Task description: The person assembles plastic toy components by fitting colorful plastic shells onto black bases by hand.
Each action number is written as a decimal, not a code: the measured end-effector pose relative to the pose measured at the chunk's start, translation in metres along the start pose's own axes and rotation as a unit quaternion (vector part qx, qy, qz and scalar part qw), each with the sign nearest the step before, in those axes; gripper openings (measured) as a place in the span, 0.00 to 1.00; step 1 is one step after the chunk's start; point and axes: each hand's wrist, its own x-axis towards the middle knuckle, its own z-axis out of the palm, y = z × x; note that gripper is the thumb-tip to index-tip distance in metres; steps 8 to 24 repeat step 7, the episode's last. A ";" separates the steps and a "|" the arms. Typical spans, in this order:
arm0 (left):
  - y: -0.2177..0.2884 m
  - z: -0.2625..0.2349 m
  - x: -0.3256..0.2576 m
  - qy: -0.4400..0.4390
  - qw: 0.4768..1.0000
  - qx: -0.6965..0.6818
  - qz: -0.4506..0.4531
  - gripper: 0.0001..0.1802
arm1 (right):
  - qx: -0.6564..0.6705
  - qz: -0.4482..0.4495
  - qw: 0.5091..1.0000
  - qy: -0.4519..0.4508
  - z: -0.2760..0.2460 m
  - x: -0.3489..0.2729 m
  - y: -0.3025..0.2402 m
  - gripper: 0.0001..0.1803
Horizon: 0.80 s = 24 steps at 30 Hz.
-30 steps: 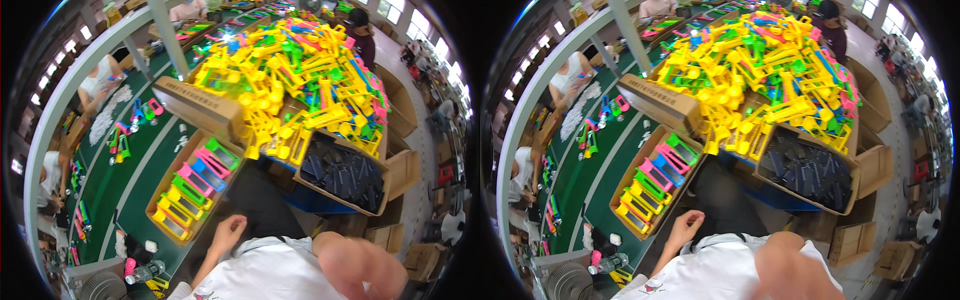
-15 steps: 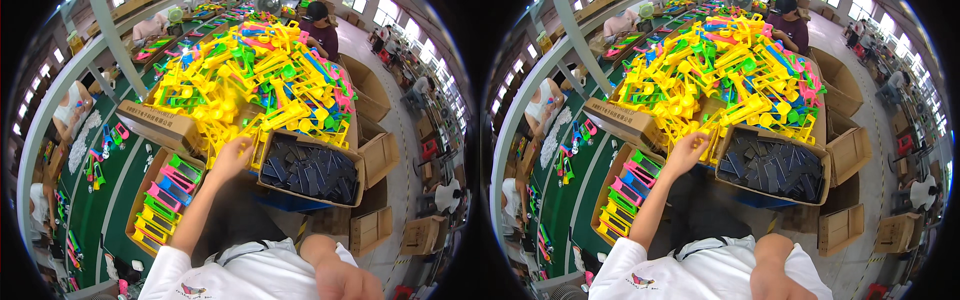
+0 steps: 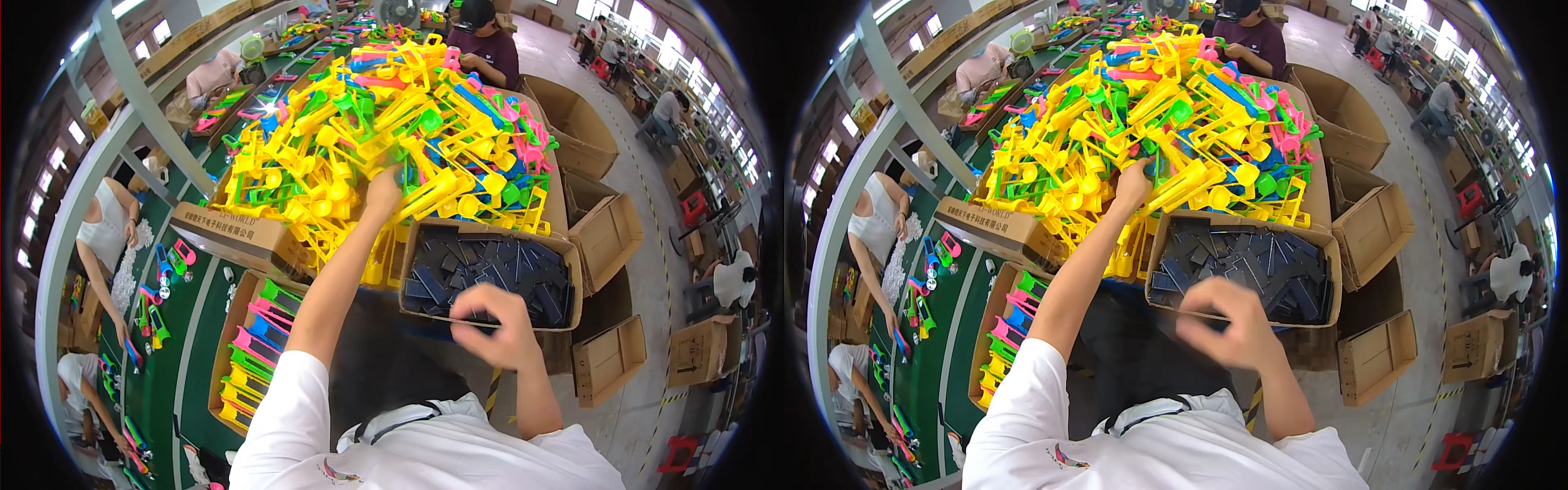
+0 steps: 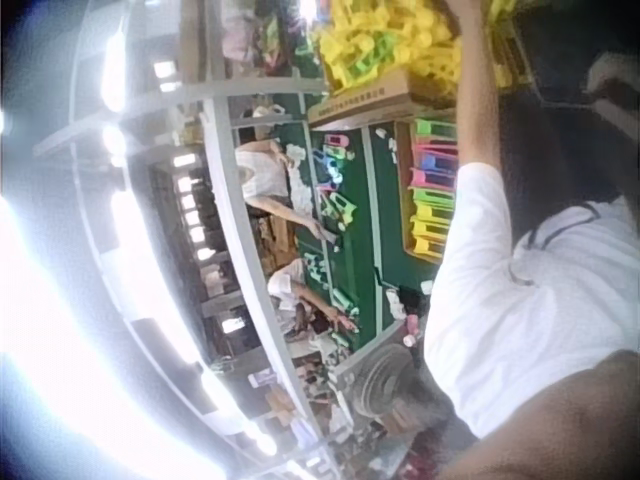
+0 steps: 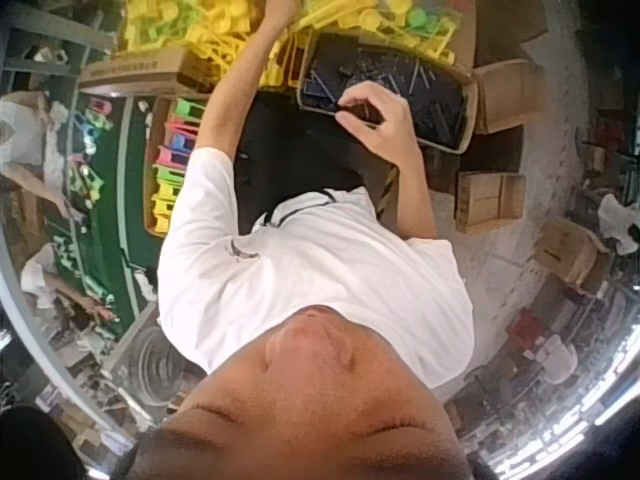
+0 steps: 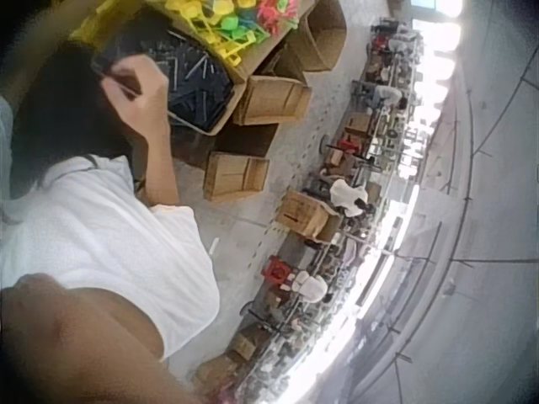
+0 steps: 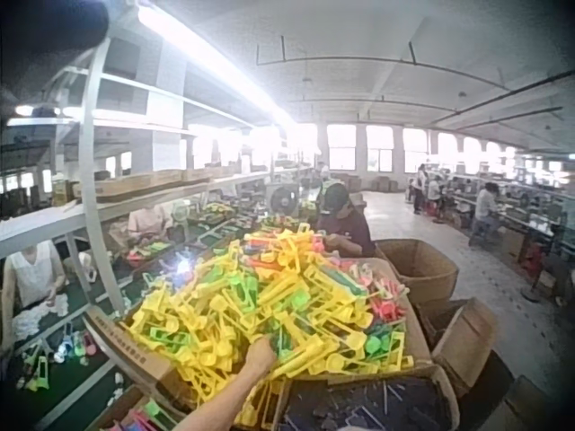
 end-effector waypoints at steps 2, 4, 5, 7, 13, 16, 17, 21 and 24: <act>-0.001 0.003 0.005 -0.020 1.000 0.006 0.015 0.29 | -0.125 0.104 0.985 0.051 0.002 0.000 0.054 0.10; -0.019 -0.004 0.015 -0.027 0.998 0.045 0.037 0.30 | -0.200 0.120 0.970 0.068 0.003 0.006 0.090 0.09; -0.017 -0.003 0.017 -0.029 0.998 0.045 0.040 0.30 | -0.240 0.136 0.958 0.079 0.001 0.008 0.102 0.10; -0.011 -0.004 0.020 -0.047 0.993 0.079 0.067 0.28 | -0.325 0.085 0.939 0.073 -0.007 0.020 0.129 0.09; -0.011 -0.004 0.020 -0.047 0.993 0.079 0.067 0.28 | -0.325 0.085 0.939 0.073 -0.007 0.020 0.129 0.09; -0.011 -0.004 0.020 -0.047 0.993 0.079 0.067 0.28 | -0.325 0.085 0.939 0.073 -0.007 0.020 0.129 0.09; -0.011 -0.004 0.020 -0.047 0.993 0.079 0.067 0.28 | -0.325 0.085 0.939 0.073 -0.007 0.020 0.129 0.09; -0.011 -0.004 0.020 -0.047 0.993 0.079 0.067 0.28 | -0.325 0.085 0.939 0.073 -0.007 0.020 0.129 0.09; -0.011 -0.004 0.020 -0.047 0.993 0.079 0.067 0.28 | -0.325 0.085 0.939 0.073 -0.007 0.020 0.129 0.09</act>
